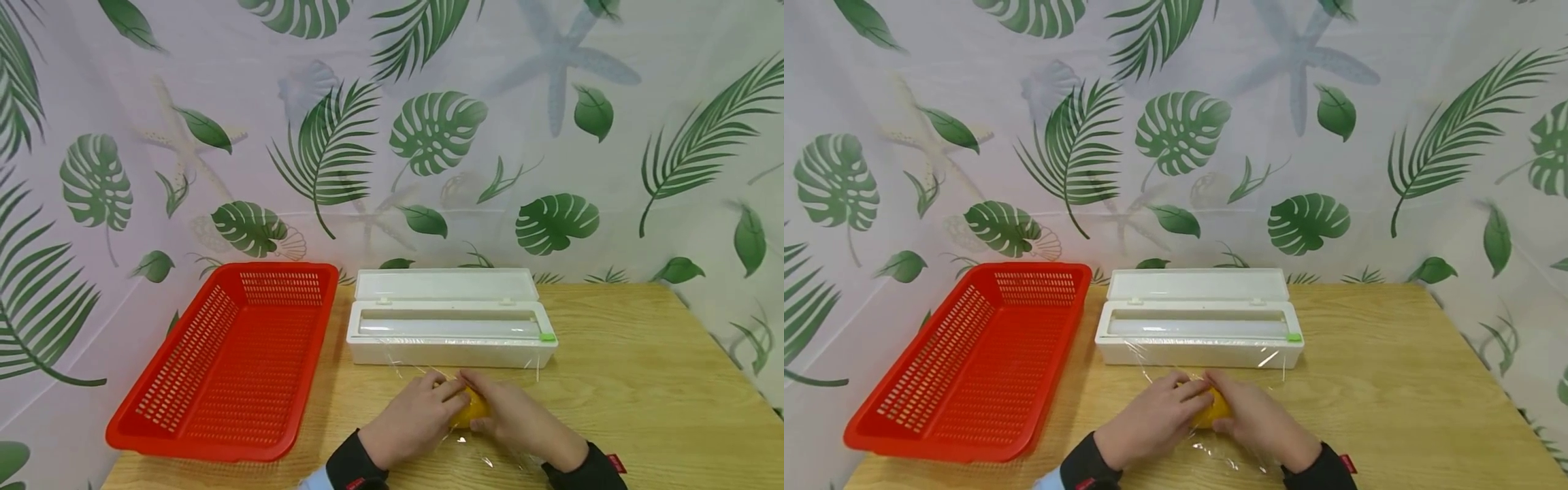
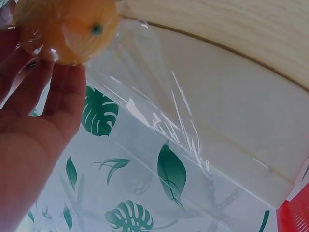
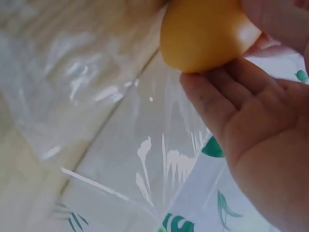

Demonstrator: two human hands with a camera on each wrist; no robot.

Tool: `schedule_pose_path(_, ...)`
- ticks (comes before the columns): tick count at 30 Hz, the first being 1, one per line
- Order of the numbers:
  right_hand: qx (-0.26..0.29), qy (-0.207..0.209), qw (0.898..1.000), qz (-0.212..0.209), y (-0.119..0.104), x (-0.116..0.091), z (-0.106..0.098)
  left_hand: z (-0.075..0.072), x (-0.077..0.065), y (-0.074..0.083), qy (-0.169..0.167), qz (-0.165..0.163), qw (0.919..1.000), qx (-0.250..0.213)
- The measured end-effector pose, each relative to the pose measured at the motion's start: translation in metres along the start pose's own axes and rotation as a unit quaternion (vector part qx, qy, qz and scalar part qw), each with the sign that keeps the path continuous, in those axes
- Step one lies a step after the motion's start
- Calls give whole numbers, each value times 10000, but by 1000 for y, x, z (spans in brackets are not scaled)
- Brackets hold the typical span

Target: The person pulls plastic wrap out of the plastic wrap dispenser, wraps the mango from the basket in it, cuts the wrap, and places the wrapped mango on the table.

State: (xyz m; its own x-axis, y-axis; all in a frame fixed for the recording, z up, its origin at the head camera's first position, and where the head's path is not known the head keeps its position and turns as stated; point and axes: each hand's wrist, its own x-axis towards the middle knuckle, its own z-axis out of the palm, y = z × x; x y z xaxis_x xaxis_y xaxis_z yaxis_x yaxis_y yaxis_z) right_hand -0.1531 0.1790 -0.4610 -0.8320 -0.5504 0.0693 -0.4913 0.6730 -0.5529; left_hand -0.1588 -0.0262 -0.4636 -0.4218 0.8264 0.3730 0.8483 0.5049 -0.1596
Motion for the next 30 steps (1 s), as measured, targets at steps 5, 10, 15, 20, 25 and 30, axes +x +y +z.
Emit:
schedule_pose_path(5,-47,-47,9999,86,-3,-13,-11,0,1,2,-80,-86,9999,-109)
schedule_pose_path(10,-372,104,9992,69,-4,-31,-18,-1,1,3,-255,-197,9994,-83)
schedule_pose_path(15,-230,-768,9965,225,2,-52,-20,-1,0,3,-331,-282,9990,-89)
schedule_pose_path(20,-392,-1237,9911,-298,18,-72,-11,-1,-2,2,-361,-338,9986,-159)
schedule_pose_path(25,-766,-592,9922,-784,30,-91,5,-2,-2,2,-296,-315,9989,-166)
schedule_pose_path(30,-1257,-478,9852,-1062,33,-96,14,-3,-2,2,-283,-303,9990,-149)
